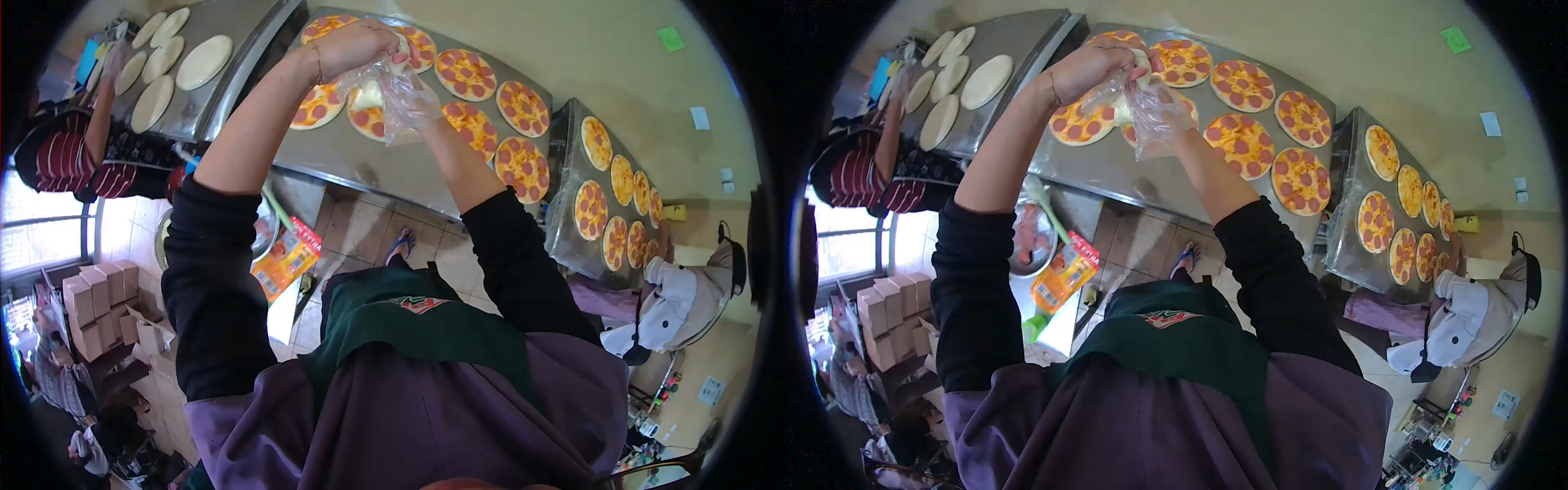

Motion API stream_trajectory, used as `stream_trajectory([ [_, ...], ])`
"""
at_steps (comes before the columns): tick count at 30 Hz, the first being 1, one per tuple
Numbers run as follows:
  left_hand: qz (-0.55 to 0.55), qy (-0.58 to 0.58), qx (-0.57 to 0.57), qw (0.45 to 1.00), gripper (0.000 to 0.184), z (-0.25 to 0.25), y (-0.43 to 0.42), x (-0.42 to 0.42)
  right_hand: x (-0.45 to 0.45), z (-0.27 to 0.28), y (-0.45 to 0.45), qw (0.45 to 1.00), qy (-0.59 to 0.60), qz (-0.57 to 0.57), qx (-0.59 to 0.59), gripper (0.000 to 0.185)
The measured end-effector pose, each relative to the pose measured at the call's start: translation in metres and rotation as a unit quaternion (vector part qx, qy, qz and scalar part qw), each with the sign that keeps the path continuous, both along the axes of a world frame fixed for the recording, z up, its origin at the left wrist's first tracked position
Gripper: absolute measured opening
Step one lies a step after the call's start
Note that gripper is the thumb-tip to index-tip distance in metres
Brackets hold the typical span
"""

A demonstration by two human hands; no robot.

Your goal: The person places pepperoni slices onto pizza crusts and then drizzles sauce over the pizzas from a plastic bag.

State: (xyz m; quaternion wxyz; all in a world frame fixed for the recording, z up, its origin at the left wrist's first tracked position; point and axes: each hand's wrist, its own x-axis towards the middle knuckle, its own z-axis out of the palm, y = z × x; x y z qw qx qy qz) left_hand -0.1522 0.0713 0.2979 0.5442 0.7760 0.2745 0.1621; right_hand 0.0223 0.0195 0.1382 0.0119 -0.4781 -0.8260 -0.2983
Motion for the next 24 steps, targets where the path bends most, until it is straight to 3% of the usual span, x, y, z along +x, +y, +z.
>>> stream_trajectory([
  [2, 0.033, 0.005, -0.029, 0.999, 0.020, 0.011, -0.001, 0.028, 0.035, -0.032, 0.031, 0.935, 0.305, 0.148, -0.106, 0.049],
  [3, 0.069, 0.012, -0.056, 0.996, 0.019, 0.015, 0.002, 0.039, 0.050, -0.050, 0.048, 0.854, 0.446, 0.217, -0.155, 0.050],
  [4, 0.072, 0.013, -0.058, 0.996, 0.019, 0.000, 0.020, 0.047, 0.060, -0.064, 0.065, 0.745, 0.573, 0.279, -0.199, 0.050],
  [5, 0.051, -0.036, -0.136, 0.989, 0.021, -0.029, 0.046, 0.055, 0.067, -0.071, 0.078, 0.609, 0.681, 0.331, -0.236, 0.051],
  [6, 0.029, -0.086, -0.212, 0.973, 0.024, -0.048, 0.064, 0.059, 0.066, -0.055, 0.082, 0.607, 0.681, 0.332, -0.238, 0.051],
  [7, 0.031, -0.085, -0.213, 0.973, 0.024, -0.053, 0.070, 0.064, 0.061, -0.020, 0.081, 0.812, 0.491, 0.149, -0.279, 0.049],
  [8, 0.014, -0.150, -0.270, 0.951, 0.025, -0.055, 0.074, 0.066, 0.060, 0.000, 0.085, 0.925, 0.245, -0.050, -0.287, 0.047],
  [10, -0.004, -0.214, -0.325, 0.921, 0.026, -0.064, 0.090, 0.070, 0.074, -0.050, 0.116, 0.922, 0.281, -0.023, -0.266, 0.045],
  [12, 0.037, -0.230, -0.378, 0.896, 0.026, -0.079, 0.106, 0.074, 0.077, -0.052, 0.130, 0.915, 0.318, -0.003, -0.248, 0.043],
  [14, 0.028, -0.272, -0.407, 0.871, 0.027, -0.097, 0.130, 0.076, 0.083, -0.040, 0.152, 0.855, 0.311, -0.055, -0.411, 0.040],
  [15, 0.006, -0.280, -0.415, 0.866, 0.028, -0.110, 0.145, 0.075, 0.088, -0.042, 0.168, 0.857, 0.312, -0.060, -0.406, 0.040],
  [16, -0.016, -0.289, -0.425, 0.858, 0.029, -0.123, 0.163, 0.074, 0.094, -0.044, 0.182, 0.830, 0.385, -0.008, -0.402, 0.039],
  [19, 0.025, -0.287, -0.408, 0.866, 0.030, -0.111, 0.189, 0.080, 0.110, -0.079, 0.218, 0.701, 0.579, 0.150, -0.389, 0.039],
  [22, 0.017, -0.281, -0.368, 0.886, 0.032, -0.110, 0.237, 0.072, 0.105, -0.111, 0.255, 0.507, 0.732, 0.296, -0.346, 0.038],
  [23, 0.010, -0.268, -0.337, 0.902, 0.034, -0.106, 0.253, 0.071, 0.095, -0.099, 0.267, 0.505, 0.732, 0.293, -0.350, 0.038],
  [24, 0.001, -0.256, -0.306, 0.917, 0.036, -0.105, 0.268, 0.068, 0.080, -0.060, 0.280, 0.674, 0.629, 0.193, -0.336, 0.039],
])
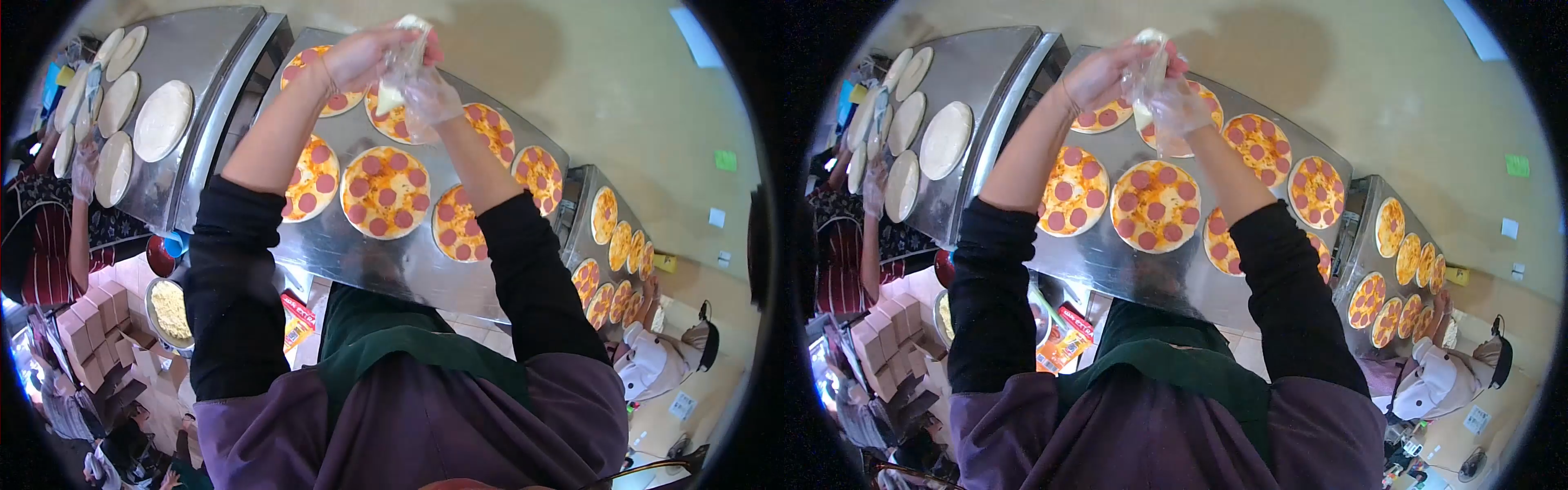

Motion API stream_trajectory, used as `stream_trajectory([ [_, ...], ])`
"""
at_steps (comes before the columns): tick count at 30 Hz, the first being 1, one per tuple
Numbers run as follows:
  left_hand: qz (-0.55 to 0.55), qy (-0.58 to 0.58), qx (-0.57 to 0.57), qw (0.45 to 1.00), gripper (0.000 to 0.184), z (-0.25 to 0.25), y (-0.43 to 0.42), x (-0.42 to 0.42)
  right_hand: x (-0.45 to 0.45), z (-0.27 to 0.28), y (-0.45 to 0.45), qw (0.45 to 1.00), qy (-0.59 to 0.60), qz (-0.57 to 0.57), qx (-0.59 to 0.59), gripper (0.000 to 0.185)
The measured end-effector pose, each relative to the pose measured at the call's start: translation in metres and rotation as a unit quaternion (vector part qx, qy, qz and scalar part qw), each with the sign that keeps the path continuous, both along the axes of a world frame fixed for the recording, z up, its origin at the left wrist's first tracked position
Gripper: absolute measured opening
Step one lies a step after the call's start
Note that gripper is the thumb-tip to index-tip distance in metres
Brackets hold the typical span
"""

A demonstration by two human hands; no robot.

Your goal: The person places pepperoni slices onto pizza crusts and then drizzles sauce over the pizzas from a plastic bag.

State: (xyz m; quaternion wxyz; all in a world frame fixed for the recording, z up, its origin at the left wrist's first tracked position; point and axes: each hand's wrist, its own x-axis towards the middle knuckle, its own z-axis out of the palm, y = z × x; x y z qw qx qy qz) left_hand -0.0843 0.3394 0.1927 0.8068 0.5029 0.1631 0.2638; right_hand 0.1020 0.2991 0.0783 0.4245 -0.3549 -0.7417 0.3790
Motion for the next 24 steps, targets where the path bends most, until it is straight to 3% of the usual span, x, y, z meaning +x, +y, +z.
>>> stream_trajectory([
  [1, 0.002, -0.002, -0.005, 1.000, 0.036, -0.004, 0.020, -0.005, -0.017, 0.041, 0.013, 0.975, -0.208, -0.072, 0.025, 0.041],
  [2, -0.006, 0.010, -0.002, 1.000, 0.039, -0.011, 0.042, -0.012, -0.029, 0.057, 0.025, 0.902, -0.407, -0.139, 0.050, 0.044],
  [3, -0.013, 0.022, 0.002, 1.000, 0.043, -0.019, 0.065, -0.017, -0.034, 0.045, 0.044, 0.901, -0.410, -0.134, 0.048, 0.044],
  [4, -0.008, 0.018, -0.001, 1.000, 0.043, -0.027, 0.086, -0.019, -0.037, 0.035, 0.072, 0.959, -0.236, -0.142, -0.065, 0.042],
  [5, 0.018, 0.010, 0.054, 0.998, 0.042, -0.035, 0.108, -0.021, -0.040, 0.025, 0.100, 0.972, -0.053, -0.145, -0.176, 0.041],
  [6, 0.046, 0.003, 0.108, 0.993, 0.042, -0.043, 0.123, -0.024, -0.039, 0.023, 0.128, 0.972, -0.058, -0.141, -0.178, 0.041],
  [7, 0.051, -0.001, 0.104, 0.993, 0.042, -0.043, 0.130, -0.029, -0.035, 0.027, 0.155, 0.960, 0.088, 0.067, -0.256, 0.033],
  [8, 0.083, -0.033, 0.092, 0.992, 0.038, -0.037, 0.135, -0.034, -0.035, 0.025, 0.177, 0.880, 0.230, 0.267, -0.318, 0.025],
  [13, 0.147, -0.090, 0.041, 0.984, 0.034, -0.038, 0.164, -0.043, -0.043, -0.056, 0.242, 0.890, 0.302, 0.217, -0.265, 0.037],
  [17, 0.184, -0.024, 0.108, 0.977, 0.033, -0.079, 0.199, -0.051, -0.056, -0.118, 0.264, 0.887, 0.380, 0.163, -0.206, 0.050],
  [21, 0.199, 0.018, 0.110, 0.974, 0.032, -0.116, 0.224, -0.061, -0.096, -0.091, 0.262, 0.855, 0.421, 0.240, -0.186, 0.048],
  [22, 0.201, 0.020, 0.106, 0.974, 0.032, -0.123, 0.225, -0.062, -0.104, -0.086, 0.269, 0.971, 0.205, 0.119, -0.034, 0.049],
  [23, 0.221, 0.003, 0.096, 0.971, 0.032, -0.124, 0.222, -0.063, -0.109, -0.088, 0.274, 0.992, -0.032, -0.011, 0.122, 0.051],
  [24, 0.240, -0.014, 0.088, 0.967, 0.032, -0.124, 0.220, -0.065, -0.113, -0.090, 0.276, 0.992, -0.030, -0.008, 0.119, 0.051],
])
